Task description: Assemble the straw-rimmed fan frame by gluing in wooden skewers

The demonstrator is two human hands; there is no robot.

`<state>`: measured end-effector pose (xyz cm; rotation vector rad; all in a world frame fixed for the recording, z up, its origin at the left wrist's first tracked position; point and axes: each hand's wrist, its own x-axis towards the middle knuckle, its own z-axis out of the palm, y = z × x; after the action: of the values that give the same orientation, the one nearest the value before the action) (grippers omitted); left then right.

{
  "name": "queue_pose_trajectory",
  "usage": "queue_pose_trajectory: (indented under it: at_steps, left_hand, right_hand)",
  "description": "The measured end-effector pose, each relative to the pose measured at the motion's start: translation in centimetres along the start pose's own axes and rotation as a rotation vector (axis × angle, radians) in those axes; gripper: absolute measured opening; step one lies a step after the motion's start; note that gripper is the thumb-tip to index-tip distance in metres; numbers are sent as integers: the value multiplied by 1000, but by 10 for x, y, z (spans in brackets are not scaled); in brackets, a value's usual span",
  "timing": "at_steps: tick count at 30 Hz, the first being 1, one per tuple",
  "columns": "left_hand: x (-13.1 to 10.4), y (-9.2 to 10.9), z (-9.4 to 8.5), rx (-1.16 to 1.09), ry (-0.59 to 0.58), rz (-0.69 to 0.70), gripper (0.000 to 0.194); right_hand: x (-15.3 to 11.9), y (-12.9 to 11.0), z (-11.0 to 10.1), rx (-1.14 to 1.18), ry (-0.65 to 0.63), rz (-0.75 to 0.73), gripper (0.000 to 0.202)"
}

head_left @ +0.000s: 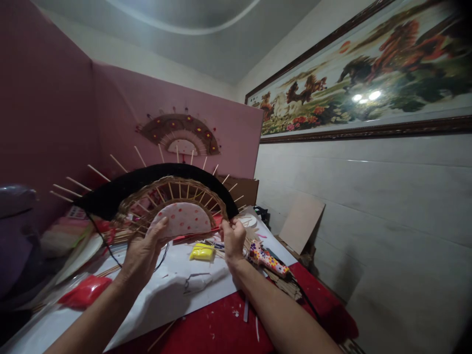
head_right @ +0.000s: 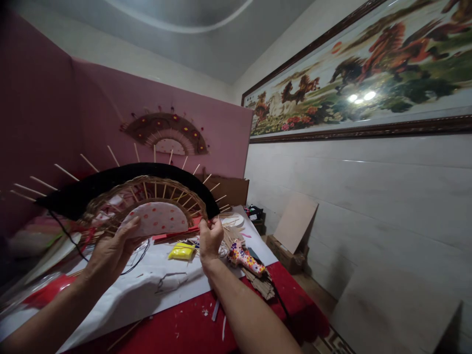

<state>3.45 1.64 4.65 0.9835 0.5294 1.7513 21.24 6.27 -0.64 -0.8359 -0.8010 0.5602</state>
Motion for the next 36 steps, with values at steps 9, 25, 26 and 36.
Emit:
queue_pose_trajectory:
  at_steps: [9, 25, 26, 36]
  left_hand:
    - [-1, -2, 1, 18, -17, -1, 48]
    - [-1, -2, 0, 6, 13, -10, 32]
    - [-1, -2, -1, 5, 9, -6, 31]
    - [6, 8, -6, 4, 84, -32, 26]
  right_hand:
    - [1, 6, 1, -31, 58, -1, 12]
    - [-4, -5, 3, 61, 26, 61, 16]
    - [-5, -6, 3, 73, 18, 68, 16]
    - [-5, -29, 2, 255, 20, 213, 34]
